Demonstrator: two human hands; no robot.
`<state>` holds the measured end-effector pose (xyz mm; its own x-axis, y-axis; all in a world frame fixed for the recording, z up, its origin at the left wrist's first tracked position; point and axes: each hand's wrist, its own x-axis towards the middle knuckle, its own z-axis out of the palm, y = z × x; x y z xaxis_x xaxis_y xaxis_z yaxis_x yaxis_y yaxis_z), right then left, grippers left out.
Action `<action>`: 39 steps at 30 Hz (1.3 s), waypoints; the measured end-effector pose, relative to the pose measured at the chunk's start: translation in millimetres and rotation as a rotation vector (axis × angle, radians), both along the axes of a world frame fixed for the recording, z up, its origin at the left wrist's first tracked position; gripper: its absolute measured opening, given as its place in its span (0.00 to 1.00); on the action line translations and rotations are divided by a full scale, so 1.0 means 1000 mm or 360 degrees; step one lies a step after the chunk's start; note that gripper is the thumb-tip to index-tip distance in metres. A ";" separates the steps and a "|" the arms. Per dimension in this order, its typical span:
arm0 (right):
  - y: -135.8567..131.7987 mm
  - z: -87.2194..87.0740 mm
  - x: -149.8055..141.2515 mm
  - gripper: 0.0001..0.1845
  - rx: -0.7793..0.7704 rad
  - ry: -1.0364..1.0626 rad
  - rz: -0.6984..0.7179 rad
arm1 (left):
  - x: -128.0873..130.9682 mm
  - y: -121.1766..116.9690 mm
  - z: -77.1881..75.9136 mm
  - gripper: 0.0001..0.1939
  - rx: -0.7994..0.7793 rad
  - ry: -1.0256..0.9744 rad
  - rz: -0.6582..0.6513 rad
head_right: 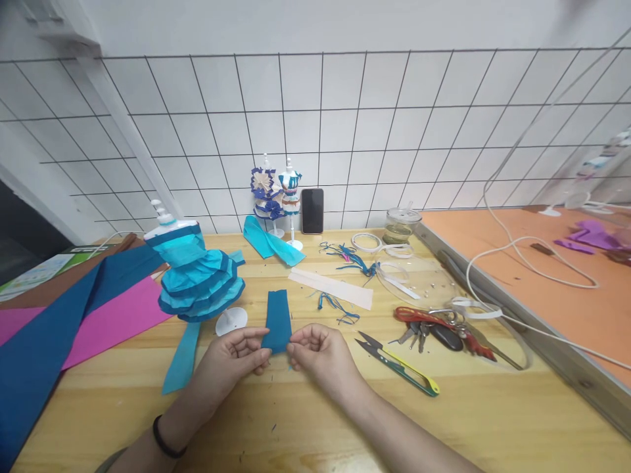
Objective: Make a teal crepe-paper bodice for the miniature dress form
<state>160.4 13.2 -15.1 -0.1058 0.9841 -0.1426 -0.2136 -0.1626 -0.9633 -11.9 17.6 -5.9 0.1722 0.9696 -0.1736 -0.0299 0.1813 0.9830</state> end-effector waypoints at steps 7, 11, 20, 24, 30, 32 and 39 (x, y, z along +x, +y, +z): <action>-0.003 0.001 -0.002 0.18 0.0029 0.0044 0.0044 | 0.004 -0.001 0.000 0.35 -0.0084 -0.0214 -0.0184; -0.005 0.002 -0.003 0.17 0.0058 0.0035 0.0074 | 0.006 -0.003 0.000 0.35 -0.0102 -0.0219 -0.0194; -0.009 0.000 -0.004 0.19 0.0170 -0.0164 0.0167 | 0.010 -0.007 0.004 0.32 -0.0053 -0.0108 -0.0131; -0.008 -0.001 -0.004 0.17 0.0195 -0.0173 0.0138 | 0.007 -0.007 0.005 0.30 0.0023 0.0044 -0.0118; -0.008 0.000 -0.003 0.16 0.0210 -0.0226 0.0099 | 0.004 -0.007 0.004 0.31 0.0047 0.0177 -0.0102; -0.008 0.001 -0.003 0.15 0.0200 -0.0244 0.0103 | 0.005 -0.007 0.006 0.30 0.0048 0.0160 -0.0096; -0.009 0.000 -0.004 0.13 0.0220 -0.0244 0.0089 | 0.005 -0.008 0.003 0.25 0.0164 0.0206 -0.0111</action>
